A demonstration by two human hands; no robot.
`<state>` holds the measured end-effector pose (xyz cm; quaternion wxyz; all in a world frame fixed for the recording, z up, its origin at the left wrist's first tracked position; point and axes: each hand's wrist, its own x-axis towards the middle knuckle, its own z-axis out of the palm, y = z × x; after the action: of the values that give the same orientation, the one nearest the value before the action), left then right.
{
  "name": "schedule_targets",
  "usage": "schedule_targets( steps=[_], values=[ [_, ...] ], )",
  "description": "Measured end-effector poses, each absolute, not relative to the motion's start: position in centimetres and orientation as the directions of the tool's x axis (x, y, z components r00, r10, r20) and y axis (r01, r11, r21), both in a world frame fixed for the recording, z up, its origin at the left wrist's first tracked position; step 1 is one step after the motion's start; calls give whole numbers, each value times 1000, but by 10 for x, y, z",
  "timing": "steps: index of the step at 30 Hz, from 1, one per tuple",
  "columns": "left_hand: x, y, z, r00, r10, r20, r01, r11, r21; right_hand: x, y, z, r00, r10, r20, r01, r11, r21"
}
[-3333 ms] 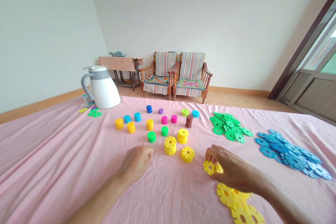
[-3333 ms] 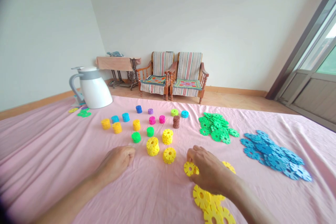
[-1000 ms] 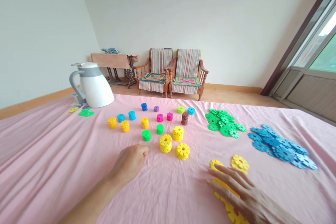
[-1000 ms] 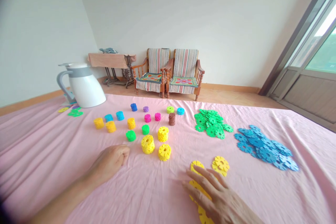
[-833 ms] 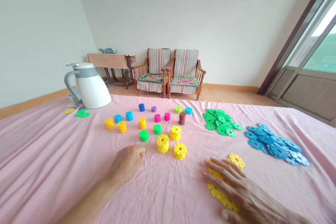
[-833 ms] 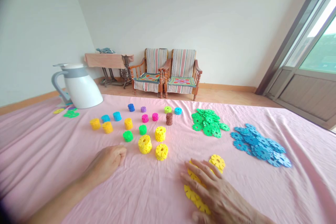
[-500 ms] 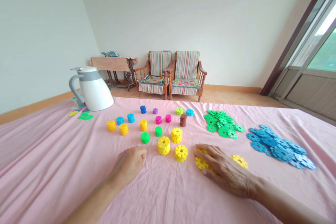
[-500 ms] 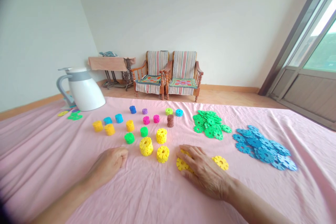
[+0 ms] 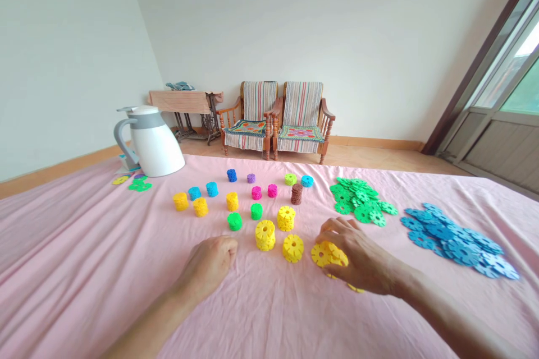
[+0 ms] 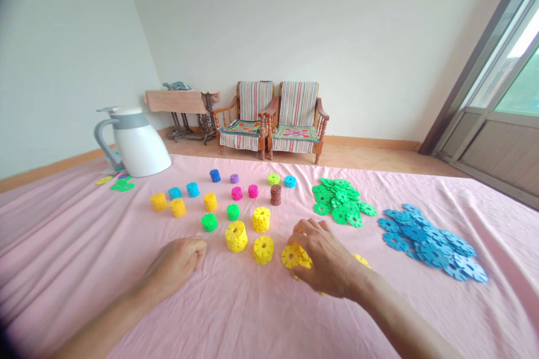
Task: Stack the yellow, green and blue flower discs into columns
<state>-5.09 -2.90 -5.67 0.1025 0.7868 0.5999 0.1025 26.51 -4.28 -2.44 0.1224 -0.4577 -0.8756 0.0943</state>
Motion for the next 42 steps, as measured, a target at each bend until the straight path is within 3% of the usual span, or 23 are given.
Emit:
schedule_targets(
  steps=[9,15,21,27,34,38,42],
  values=[
    [-52,-29,-57,270,962,47,918,-272,289,259,-41,-22,-585,806,94,774,589,-232],
    [-51,-29,-57,261,964,42,923,-262,281,252,-47,-33,-592,785,183,775,616,-139],
    [-51,-28,-56,267,963,43,921,-268,283,247,-55,-30,-607,775,177,783,621,-37],
    [-51,-28,-56,261,965,38,924,-261,280,246,-58,-25,-606,781,152,784,618,-50],
    [-52,-29,-57,271,962,47,916,-272,293,248,-58,-29,-544,814,205,803,576,-153],
    [-52,-28,-57,281,959,47,913,-282,296,243,-50,-35,-432,851,298,778,519,-355],
    [-52,-28,-57,282,958,48,911,-283,299,227,-42,-41,-342,891,298,713,453,-535]
  ],
)
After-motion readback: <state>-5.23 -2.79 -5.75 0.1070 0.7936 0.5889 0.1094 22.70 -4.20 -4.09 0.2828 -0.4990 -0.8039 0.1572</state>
